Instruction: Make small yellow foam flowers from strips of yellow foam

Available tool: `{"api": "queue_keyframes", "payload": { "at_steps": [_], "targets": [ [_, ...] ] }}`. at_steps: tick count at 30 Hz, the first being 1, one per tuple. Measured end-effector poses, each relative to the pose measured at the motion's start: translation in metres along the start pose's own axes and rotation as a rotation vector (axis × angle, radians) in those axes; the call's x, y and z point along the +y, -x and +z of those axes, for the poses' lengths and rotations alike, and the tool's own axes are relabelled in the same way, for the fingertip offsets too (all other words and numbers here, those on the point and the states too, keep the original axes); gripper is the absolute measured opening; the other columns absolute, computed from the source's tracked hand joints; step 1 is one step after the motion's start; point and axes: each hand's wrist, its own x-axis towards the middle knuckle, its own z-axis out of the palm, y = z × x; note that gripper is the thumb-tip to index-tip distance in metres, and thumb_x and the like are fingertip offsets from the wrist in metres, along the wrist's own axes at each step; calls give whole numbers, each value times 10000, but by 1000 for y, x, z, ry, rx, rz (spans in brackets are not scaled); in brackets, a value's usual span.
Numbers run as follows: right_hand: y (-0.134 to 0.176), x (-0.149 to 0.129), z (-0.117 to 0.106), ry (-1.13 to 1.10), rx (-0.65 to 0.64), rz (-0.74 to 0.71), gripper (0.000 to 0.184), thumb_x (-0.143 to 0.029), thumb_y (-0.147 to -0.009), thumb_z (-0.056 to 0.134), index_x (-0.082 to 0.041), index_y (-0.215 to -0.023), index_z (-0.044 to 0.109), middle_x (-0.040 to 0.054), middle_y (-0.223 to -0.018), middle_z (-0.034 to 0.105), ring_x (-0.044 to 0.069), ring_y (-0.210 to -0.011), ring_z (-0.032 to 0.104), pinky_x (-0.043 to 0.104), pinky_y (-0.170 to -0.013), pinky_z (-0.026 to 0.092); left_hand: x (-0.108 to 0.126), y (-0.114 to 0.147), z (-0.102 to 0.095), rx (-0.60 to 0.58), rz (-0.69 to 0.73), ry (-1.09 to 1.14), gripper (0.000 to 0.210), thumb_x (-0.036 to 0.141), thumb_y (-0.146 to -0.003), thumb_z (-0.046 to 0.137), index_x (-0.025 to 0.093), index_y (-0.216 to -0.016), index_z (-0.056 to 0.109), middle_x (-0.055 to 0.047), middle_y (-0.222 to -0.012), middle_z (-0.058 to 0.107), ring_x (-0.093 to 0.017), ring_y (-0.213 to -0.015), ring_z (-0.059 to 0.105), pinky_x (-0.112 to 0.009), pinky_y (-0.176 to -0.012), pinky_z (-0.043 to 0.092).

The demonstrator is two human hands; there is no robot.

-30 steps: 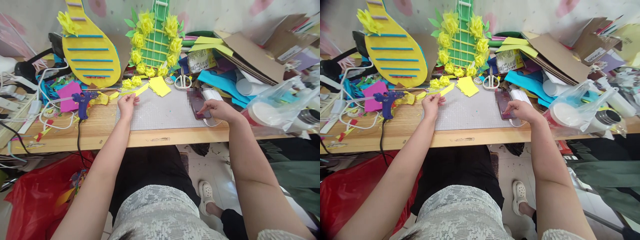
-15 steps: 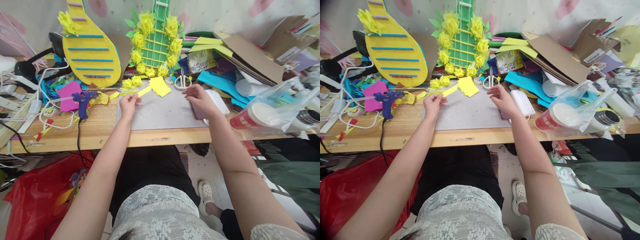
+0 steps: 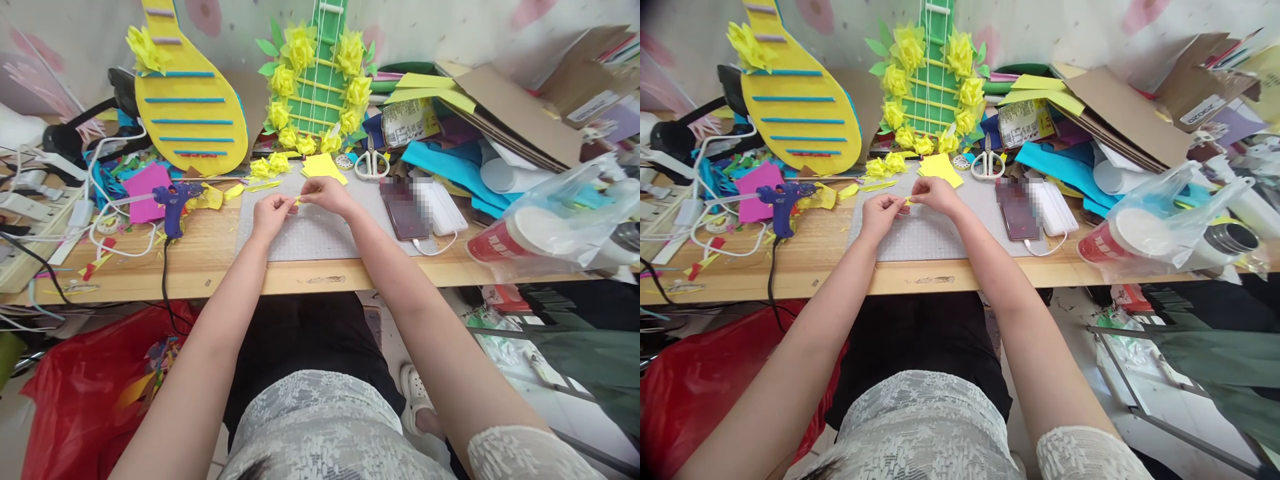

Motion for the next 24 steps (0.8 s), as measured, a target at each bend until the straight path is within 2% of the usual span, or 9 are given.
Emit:
{"api": "queue_keyframes", "payload": {
  "at_steps": [3, 6, 9, 13, 18, 24],
  "targets": [
    [-1, -3, -4, 37, -58, 16, 121, -253, -711, 698, -155, -705, 628, -5, -678, 617, 114, -664, 529, 266, -667, 400, -1, 0, 0, -2, 7, -20, 150, 287, -757, 670, 147, -709, 691, -24, -625, 715, -125, -589, 681, -198, -532, 510],
    [0, -2, -13, 43, -66, 27, 116, -240, -704, 706, -153, -691, 631, -5, -674, 614, 105, -650, 512, 257, -641, 378, -1, -1, -1, 10, 1, -28, 145, 283, -758, 667, 148, -710, 687, -22, -621, 713, -127, -585, 680, -198, -525, 506],
    [1, 5, -24, 15, -50, 64, 100, -230, -690, 711, -156, -694, 645, 6, -697, 636, 107, -660, 522, 257, -643, 388, 0, -3, -3, 30, -23, -20, 133, 269, -760, 661, 147, -714, 682, -19, -619, 712, -125, -576, 677, -196, -519, 499],
    [2, 14, -34, -57, -38, 82, 171, -292, -650, 756, -162, -708, 662, 20, -719, 666, 116, -675, 547, 266, -660, 427, 3, -4, -4, 32, -71, 11, 120, 240, -759, 660, 137, -699, 670, -13, -599, 701, -116, -549, 665, -192, -508, 492],
    [4, 15, -35, -179, -9, 101, 164, -258, -625, 774, -164, -687, 655, 17, -677, 669, 110, -653, 559, 271, -666, 467, 9, -5, -4, 39, -136, 50, 97, 204, -760, 658, 128, -700, 658, -4, -586, 689, -112, -536, 661, -181, -477, 478],
    [6, 12, -31, -203, 59, 83, 171, -278, -633, 764, -178, -691, 639, 22, -710, 684, 133, -696, 589, 305, -703, 504, 11, -7, -8, 67, -142, 85, 98, 223, -751, 682, 131, -744, 649, -22, -647, 709, -140, -594, 691, -195, -489, 498]
  ]
}}
